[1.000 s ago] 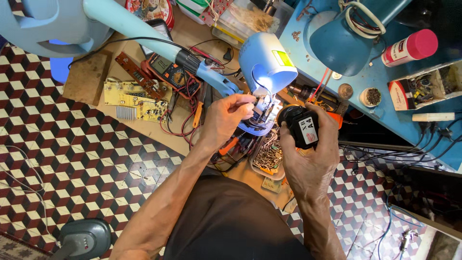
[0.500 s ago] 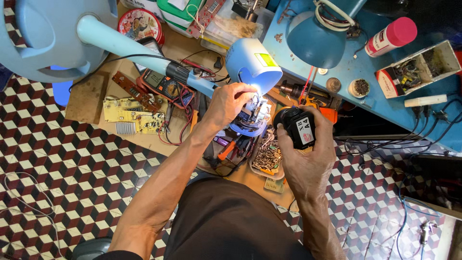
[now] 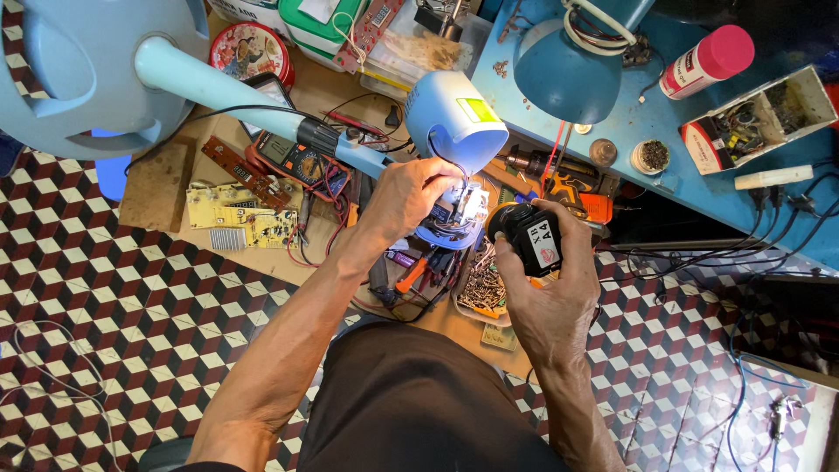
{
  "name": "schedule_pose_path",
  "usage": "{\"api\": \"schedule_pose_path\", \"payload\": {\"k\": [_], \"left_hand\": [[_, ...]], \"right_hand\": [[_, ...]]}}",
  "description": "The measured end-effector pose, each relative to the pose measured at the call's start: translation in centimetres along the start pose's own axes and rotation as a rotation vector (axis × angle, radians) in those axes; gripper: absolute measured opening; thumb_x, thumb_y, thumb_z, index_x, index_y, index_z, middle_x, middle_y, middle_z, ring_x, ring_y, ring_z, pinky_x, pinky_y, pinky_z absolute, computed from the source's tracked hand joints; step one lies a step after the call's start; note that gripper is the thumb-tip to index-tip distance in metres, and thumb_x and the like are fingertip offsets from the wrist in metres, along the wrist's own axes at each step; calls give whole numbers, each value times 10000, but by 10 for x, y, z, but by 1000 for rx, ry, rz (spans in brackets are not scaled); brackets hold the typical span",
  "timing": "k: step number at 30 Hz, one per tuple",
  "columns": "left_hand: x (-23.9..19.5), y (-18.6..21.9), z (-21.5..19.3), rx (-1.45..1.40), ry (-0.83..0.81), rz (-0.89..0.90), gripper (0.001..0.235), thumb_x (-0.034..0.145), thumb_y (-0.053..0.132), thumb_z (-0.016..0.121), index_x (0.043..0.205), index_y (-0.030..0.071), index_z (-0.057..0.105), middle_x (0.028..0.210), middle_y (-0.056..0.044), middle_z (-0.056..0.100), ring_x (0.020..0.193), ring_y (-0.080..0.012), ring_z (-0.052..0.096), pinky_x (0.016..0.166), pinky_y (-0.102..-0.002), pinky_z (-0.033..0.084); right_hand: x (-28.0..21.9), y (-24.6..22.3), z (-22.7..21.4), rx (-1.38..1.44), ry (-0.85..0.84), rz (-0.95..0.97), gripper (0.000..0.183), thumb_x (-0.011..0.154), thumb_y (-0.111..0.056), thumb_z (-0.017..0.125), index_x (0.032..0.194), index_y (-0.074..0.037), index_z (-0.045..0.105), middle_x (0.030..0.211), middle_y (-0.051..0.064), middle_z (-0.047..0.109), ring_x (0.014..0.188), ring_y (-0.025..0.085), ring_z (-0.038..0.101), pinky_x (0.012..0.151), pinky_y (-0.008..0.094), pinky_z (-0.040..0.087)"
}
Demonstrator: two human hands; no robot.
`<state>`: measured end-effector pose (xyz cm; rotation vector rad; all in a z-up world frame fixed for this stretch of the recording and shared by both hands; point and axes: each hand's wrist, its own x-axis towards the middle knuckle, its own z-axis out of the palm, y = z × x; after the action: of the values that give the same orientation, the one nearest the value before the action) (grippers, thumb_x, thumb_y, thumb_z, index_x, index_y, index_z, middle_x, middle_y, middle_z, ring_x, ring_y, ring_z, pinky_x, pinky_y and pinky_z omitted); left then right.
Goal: The person uses a flashlight to inspect a disassembled ceiling fan motor and a container of small parts on a workbench. They handle the motor housing and wires, then repeatedly pick up and examine small components from the container.
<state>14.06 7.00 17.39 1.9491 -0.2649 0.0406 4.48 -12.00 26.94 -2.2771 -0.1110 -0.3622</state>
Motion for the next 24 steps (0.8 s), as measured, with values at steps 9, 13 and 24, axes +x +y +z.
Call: {"api": "schedule_pose_path", "payload": {"k": [9, 13, 24], "left_hand": [[-2, 0, 2, 49, 9, 109, 119, 951, 154, 697, 1043, 83, 724, 853, -119, 756, 770, -246, 766, 650, -354, 569], [1, -2, 2, 177, -4, 200, 91, 954, 140, 700, 1015, 73, 712, 858, -133, 737, 788, -309, 727, 666, -405, 549], [-2, 7, -3, 183, -49, 324, 149, 961, 66, 708, 1106, 42, 689, 921, -139, 710, 864, -329, 694, 736, -419, 545]], "right_hand": [[-2, 4, 0, 14, -6, -1, 478, 912, -146, 757, 1320, 12, 564, 1179, 169, 653, 1057, 240, 717, 866, 356, 642], [-1, 5, -1, 16, -2, -17, 473, 918, -143, 755, 1321, 11, 562, 1186, 166, 651, 1062, 237, 716, 872, 353, 643], [-16, 16, -18, 66, 33, 98, 469, 928, -125, 769, 1332, -9, 560, 1160, 112, 636, 1013, 171, 695, 831, 284, 613]]}}
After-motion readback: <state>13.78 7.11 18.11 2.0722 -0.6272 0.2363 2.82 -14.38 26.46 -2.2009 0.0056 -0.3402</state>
